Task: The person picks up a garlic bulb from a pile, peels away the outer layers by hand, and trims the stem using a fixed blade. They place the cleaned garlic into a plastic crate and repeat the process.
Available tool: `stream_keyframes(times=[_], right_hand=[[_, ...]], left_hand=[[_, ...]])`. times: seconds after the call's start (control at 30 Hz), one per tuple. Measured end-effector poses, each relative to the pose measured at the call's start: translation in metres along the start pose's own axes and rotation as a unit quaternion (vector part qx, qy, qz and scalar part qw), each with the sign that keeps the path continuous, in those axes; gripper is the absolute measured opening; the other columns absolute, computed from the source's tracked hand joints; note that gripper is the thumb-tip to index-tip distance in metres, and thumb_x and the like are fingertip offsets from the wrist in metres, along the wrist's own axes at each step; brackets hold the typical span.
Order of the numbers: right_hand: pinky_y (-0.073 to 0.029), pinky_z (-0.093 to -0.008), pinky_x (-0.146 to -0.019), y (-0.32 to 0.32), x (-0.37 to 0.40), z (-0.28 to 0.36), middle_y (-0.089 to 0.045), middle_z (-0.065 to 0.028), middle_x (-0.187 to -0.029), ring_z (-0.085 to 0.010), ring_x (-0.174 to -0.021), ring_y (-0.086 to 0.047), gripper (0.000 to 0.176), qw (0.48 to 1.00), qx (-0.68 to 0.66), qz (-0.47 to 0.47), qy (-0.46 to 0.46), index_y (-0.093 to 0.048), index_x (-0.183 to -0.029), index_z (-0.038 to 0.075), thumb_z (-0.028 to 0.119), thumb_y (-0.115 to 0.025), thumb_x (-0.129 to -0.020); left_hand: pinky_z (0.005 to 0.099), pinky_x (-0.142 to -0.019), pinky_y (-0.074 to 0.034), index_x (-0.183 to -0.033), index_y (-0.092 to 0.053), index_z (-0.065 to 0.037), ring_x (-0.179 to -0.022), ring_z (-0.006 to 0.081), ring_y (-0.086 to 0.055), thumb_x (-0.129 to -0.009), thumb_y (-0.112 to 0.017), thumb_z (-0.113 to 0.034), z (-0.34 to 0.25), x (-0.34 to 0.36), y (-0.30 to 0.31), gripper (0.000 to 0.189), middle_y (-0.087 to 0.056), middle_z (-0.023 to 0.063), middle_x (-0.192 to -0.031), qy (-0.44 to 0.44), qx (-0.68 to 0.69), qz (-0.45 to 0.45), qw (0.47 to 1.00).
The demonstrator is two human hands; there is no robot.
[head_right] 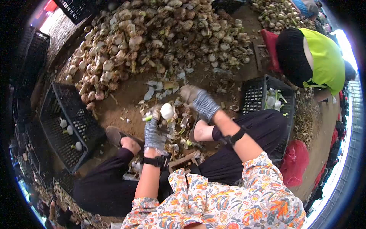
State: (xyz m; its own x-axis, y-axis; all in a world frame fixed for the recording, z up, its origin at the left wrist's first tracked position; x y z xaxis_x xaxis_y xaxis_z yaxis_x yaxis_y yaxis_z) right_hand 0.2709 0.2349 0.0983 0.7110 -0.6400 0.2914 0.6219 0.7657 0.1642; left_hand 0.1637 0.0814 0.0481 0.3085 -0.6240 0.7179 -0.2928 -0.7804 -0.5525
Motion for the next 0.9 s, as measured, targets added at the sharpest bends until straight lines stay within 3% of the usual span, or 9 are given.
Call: stream_keyframes(times=[0.03, 0.13, 0.17, 0.23, 0.3, 0.37, 0.43, 0.67, 0.9], right_hand=[[-0.047, -0.0269, -0.078, -0.023, 0.009, -0.012, -0.058, -0.0065, -0.106, -0.0116, -0.093, -0.053, 0.036, 0.976, -0.188, -0.011, -0.112, -0.053, -0.113, 0.003, 0.02, -0.062, -0.083], [-0.047, -0.026, -0.073, -0.038, 0.015, 0.031, -0.059, -0.0034, -0.097, -0.0083, -0.087, -0.052, 0.034, 0.998, -0.024, 0.057, 0.004, -0.057, -0.11, 0.007, 0.018, -0.066, -0.079], [-0.047, -0.0267, -0.069, -0.019, 0.019, 0.044, -0.06, -0.0028, -0.091, -0.0095, -0.082, -0.054, 0.029, 0.995, 0.03, 0.052, -0.081, -0.06, -0.104, 0.008, 0.017, -0.066, -0.077], [-0.047, -0.028, -0.069, 0.054, 0.022, 0.048, -0.06, -0.0044, -0.087, -0.0133, -0.077, -0.056, 0.028, 0.984, 0.146, -0.073, -0.064, -0.062, -0.099, 0.007, 0.018, -0.067, -0.073], [-0.049, -0.0363, -0.072, 0.128, 0.053, 0.096, -0.06, -0.0167, -0.091, -0.0292, -0.081, -0.061, 0.029, 0.859, 0.456, -0.224, -0.065, -0.063, -0.092, 0.008, 0.028, -0.068, -0.071], [-0.047, -0.039, -0.075, 0.187, 0.076, 0.086, -0.062, -0.0166, -0.09, -0.0307, -0.082, -0.061, 0.037, 0.735, 0.622, -0.139, -0.231, -0.065, -0.09, 0.008, 0.041, -0.062, -0.074], [-0.046, -0.0394, -0.073, 0.22, 0.093, 0.103, -0.063, -0.0192, -0.08, -0.032, -0.08, -0.061, 0.039, 0.756, 0.526, -0.152, -0.358, -0.067, -0.082, 0.005, 0.043, -0.059, -0.078], [-0.042, -0.0379, -0.087, 0.215, -0.053, 0.077, -0.059, -0.0214, -0.106, -0.0325, -0.1, -0.057, 0.058, 0.85, 0.428, -0.225, -0.209, -0.051, -0.119, 0.006, 0.047, -0.059, -0.078], [-0.045, -0.0408, -0.083, 0.27, -0.187, -0.046, -0.057, -0.0235, -0.106, -0.0372, -0.1, -0.054, 0.05, 0.787, 0.466, -0.309, -0.259, -0.049, -0.115, -0.001, 0.031, -0.059, -0.079]], left_hand=[[0.015, -0.051, -0.047, -0.101, -0.059, -0.007, -0.058, 0.0045, -0.055, -0.083, -0.063, -0.022, 0.006, 0.003, -0.001, 0.024, -0.062, -0.0002, -0.081, 0.006, -0.04, 0.001, 0.999], [0.0204, -0.06, -0.049, -0.104, -0.056, -0.003, -0.07, 0.0093, -0.058, -0.082, -0.063, -0.016, 0.011, 0.013, -0.046, 0.027, -0.062, 0.0045, -0.088, 0.025, -0.075, 0.117, 0.99], [0.0218, -0.063, -0.049, -0.114, -0.051, -0.004, -0.076, 0.0107, -0.058, -0.084, -0.061, -0.018, 0.01, 0.014, -0.056, 0.034, -0.06, 0.0065, -0.097, 0.011, -0.057, 0.161, 0.985], [0.0238, -0.065, -0.05, -0.121, -0.045, -0.004, -0.081, 0.0119, -0.058, -0.086, -0.057, -0.02, 0.01, 0.018, -0.063, 0.04, -0.058, 0.0077, -0.103, 0.039, -0.059, 0.176, 0.982], [0.0253, -0.067, -0.05, -0.119, -0.047, -0.004, -0.081, 0.0128, -0.058, -0.087, -0.056, -0.021, 0.014, 0.013, -0.059, 0.037, -0.059, 0.0072, -0.102, 0.047, -0.049, 0.192, 0.979], [0.0251, -0.061, -0.047, -0.117, -0.048, -0.003, -0.074, 0.0118, -0.055, -0.087, -0.056, -0.02, 0.016, 0.011, -0.048, 0.036, -0.06, 0.0065, -0.096, 0.079, -0.05, 0.126, 0.988], [0.0264, -0.061, -0.048, -0.116, -0.049, -0.004, -0.074, 0.013, -0.056, -0.087, -0.056, -0.02, 0.018, 0.002, -0.035, 0.035, -0.06, 0.0066, -0.094, 0.078, -0.067, 0.109, 0.989], [0.0266, -0.06, -0.052, -0.114, -0.053, -0.003, -0.074, 0.0154, -0.061, -0.086, -0.056, -0.02, 0.009, -0.012, -0.017, 0.032, -0.062, 0.0067, -0.091, 0.077, -0.054, 0.055, 0.994], [0.0258, -0.059, -0.052, -0.111, -0.055, -0.005, -0.075, 0.0143, -0.06, -0.086, -0.057, -0.02, -0.005, -0.019, -0.004, 0.029, -0.062, 0.0057, -0.092, 0.06, -0.063, 0.023, 0.996]])
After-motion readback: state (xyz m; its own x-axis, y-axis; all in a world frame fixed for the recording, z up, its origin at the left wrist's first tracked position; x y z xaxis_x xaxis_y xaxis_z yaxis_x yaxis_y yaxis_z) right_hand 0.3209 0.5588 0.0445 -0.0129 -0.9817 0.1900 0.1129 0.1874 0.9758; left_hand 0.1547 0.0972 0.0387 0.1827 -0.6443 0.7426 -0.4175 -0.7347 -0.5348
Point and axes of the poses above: each hand's wrist, its own x-axis away from the middle knuckle, its own y-axis out of the back of the hand, z = x × y, the point moved 10 cm from there along -x, towards the middle knuckle
